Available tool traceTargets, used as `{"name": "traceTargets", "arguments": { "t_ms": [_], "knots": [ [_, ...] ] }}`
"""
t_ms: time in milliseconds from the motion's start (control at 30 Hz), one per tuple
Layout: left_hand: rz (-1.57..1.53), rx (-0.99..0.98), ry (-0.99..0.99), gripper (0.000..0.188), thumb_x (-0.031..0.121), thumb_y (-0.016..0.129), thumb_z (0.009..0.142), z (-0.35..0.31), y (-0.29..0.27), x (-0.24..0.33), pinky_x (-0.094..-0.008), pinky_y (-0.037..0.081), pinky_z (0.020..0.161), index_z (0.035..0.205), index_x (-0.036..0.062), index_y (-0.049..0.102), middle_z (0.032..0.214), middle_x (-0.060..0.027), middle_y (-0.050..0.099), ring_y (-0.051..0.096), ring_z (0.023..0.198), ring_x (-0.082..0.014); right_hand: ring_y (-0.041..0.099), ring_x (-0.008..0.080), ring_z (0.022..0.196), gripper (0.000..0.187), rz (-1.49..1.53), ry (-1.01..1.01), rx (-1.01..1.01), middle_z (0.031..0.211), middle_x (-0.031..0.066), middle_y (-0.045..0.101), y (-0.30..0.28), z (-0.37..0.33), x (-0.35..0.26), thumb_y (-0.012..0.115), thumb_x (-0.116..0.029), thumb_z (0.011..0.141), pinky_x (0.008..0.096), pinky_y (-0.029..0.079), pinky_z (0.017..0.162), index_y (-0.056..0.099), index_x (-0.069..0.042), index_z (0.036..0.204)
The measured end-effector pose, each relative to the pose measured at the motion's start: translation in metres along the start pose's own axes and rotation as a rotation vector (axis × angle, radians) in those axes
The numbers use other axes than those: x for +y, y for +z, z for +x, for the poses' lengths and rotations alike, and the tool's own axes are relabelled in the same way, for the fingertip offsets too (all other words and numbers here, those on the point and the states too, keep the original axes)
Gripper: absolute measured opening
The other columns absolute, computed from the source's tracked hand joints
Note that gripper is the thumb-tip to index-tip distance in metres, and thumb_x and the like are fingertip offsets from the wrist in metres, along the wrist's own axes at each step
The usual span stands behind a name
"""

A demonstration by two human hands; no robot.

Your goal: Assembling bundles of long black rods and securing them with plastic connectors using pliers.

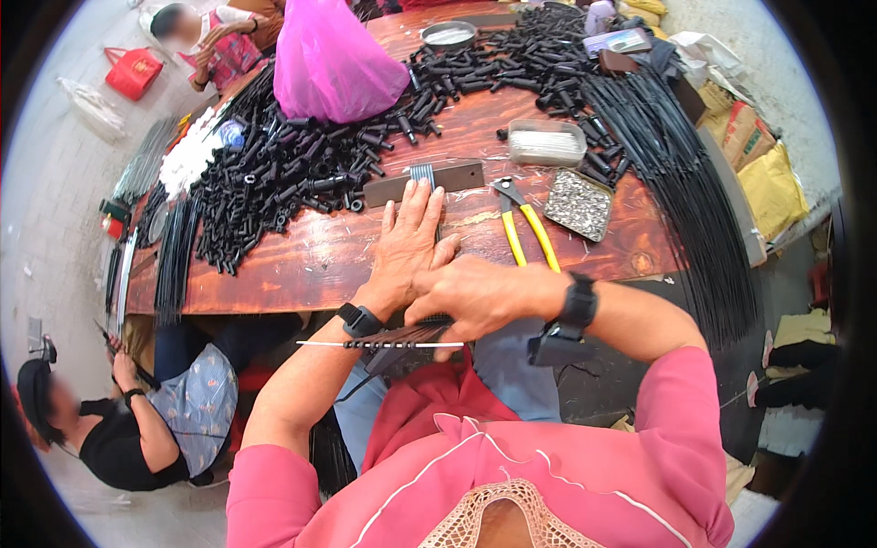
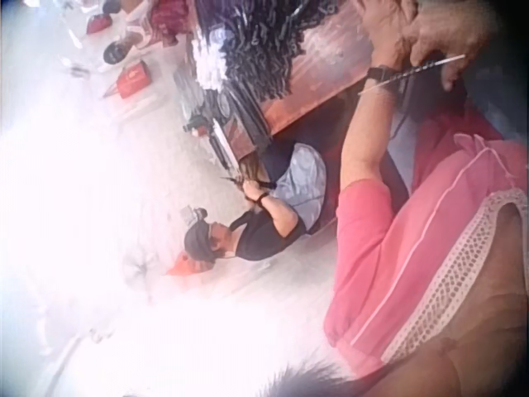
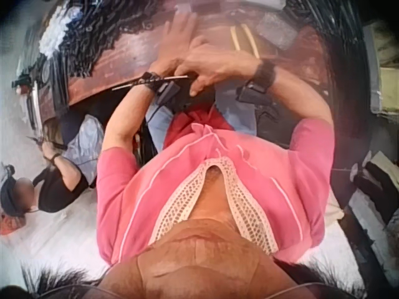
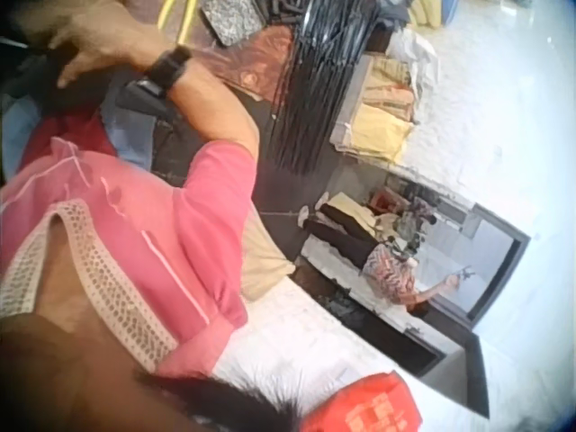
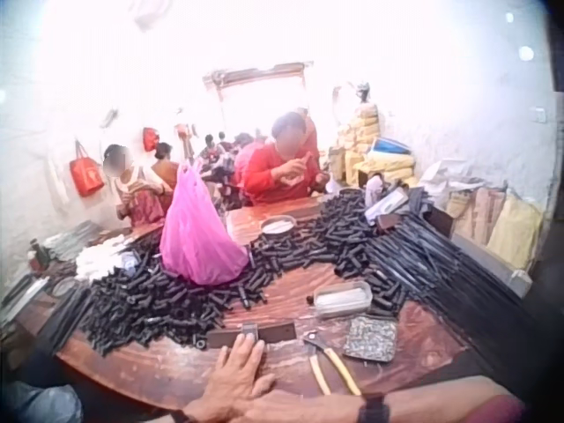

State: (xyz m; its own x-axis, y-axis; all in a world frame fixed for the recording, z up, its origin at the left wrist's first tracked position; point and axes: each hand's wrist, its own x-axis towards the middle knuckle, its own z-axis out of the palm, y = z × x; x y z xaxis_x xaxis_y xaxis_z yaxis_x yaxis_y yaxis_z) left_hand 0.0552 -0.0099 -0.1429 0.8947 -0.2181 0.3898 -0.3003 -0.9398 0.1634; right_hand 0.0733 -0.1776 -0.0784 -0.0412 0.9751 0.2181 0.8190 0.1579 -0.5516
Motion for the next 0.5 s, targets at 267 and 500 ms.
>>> {"name": "traceTargets", "arguments": {
  "t_ms": [267,500],
  "knots": [
    [-0.162,0.113,0.165,0.049,0.039,0.052,0.094,0.0,0.004,-0.03,-0.0497,0.021,0.114,0.136,0.0137,0.053,0.151,-0.0165,0.034,0.026,0.144,-0.0315,0.057,0.0374,0.098,0.037,-0.083,0.068,0.249,0.103,0.0209,0.061,0.006,0.023,-0.022,0.077,-0.026,0.074,0.0423,0.047,0.085,0.065,-0.001,0.098],
    [-1.3,-0.027,-0.187,0.049,0.046,0.04,0.099,0.01,-0.076,-0.003,-0.0373,0.039,0.103,0.101,0.0049,0.067,0.123,-0.0124,0.059,0.051,0.122,-0.0264,0.059,0.0097,0.053,0.032,0.187,0.352,0.347,0.061,0.0025,0.064,-0.12,0.035,-0.094,0.076,-0.035,0.077,0.027,0.045,0.045,0.071,-0.004,0.075]
  ]
}}
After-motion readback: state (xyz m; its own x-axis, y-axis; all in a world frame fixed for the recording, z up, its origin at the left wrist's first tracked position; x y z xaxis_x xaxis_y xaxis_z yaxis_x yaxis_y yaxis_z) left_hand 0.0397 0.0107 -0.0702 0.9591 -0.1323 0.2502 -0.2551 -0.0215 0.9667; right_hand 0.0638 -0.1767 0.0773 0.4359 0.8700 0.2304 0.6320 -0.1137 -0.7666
